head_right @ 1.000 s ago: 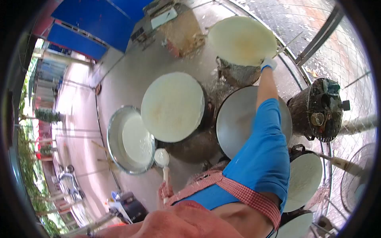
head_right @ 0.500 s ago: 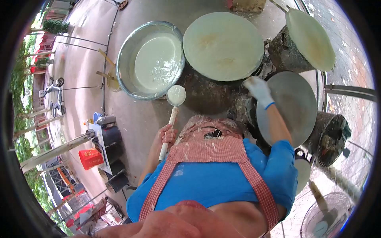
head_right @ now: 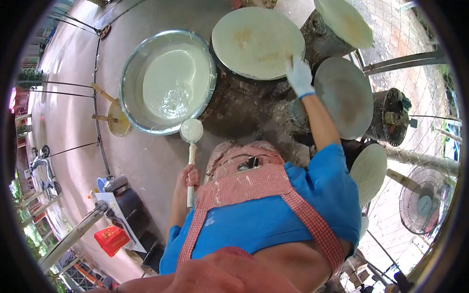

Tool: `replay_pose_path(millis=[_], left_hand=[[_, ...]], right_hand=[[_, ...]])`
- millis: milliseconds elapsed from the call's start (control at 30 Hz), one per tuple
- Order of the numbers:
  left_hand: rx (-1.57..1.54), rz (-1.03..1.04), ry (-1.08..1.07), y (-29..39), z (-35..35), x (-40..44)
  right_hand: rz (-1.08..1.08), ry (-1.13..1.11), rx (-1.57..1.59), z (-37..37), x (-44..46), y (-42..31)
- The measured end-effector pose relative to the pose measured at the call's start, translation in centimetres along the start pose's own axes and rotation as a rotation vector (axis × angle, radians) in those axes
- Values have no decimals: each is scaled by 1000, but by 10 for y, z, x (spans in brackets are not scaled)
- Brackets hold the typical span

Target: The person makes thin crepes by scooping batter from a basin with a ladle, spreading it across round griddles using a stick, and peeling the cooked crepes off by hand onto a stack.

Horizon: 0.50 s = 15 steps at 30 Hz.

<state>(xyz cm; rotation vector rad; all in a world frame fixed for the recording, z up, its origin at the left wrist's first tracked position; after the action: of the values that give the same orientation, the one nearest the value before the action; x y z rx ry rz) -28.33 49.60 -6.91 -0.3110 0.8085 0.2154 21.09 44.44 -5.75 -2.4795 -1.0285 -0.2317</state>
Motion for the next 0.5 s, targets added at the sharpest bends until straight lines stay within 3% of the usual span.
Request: replay_pose_path(millis=[67, 167, 300, 367, 433, 500], left_hand=[[2, 29, 43, -2, 2, -3], [-124, -52, -51, -5, -3, -3], [77, -20, 50, -3, -8, -5], [61, -58, 14, -2, -11, -3], [35, -89, 1, 2, -15, -4], [27, -126, -96, 4, -14, -3]], right_hand=[[-156, -15, 21, 4, -32, -21], [-327, -354, -120, 24, -42, -64], [-457, -409, -195, 53, -33, -82], [-465, -338, -196, 53, -18, -80], [-486, -499, -247, 58, -8, -78], [-520, -421, -212, 41, 12, -82]])
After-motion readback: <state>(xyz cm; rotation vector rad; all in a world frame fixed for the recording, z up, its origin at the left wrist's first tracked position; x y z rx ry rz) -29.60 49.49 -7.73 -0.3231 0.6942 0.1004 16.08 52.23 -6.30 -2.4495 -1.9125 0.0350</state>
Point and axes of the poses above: each hand's wrist, its own x-axis towards the middle knuckle, its own z-axis out of the palm, y = z × x, the point moved 4 cm from there along x, towards the middle knuckle, and after that the axes turned 1 degree about x, right-handed, at the moved point
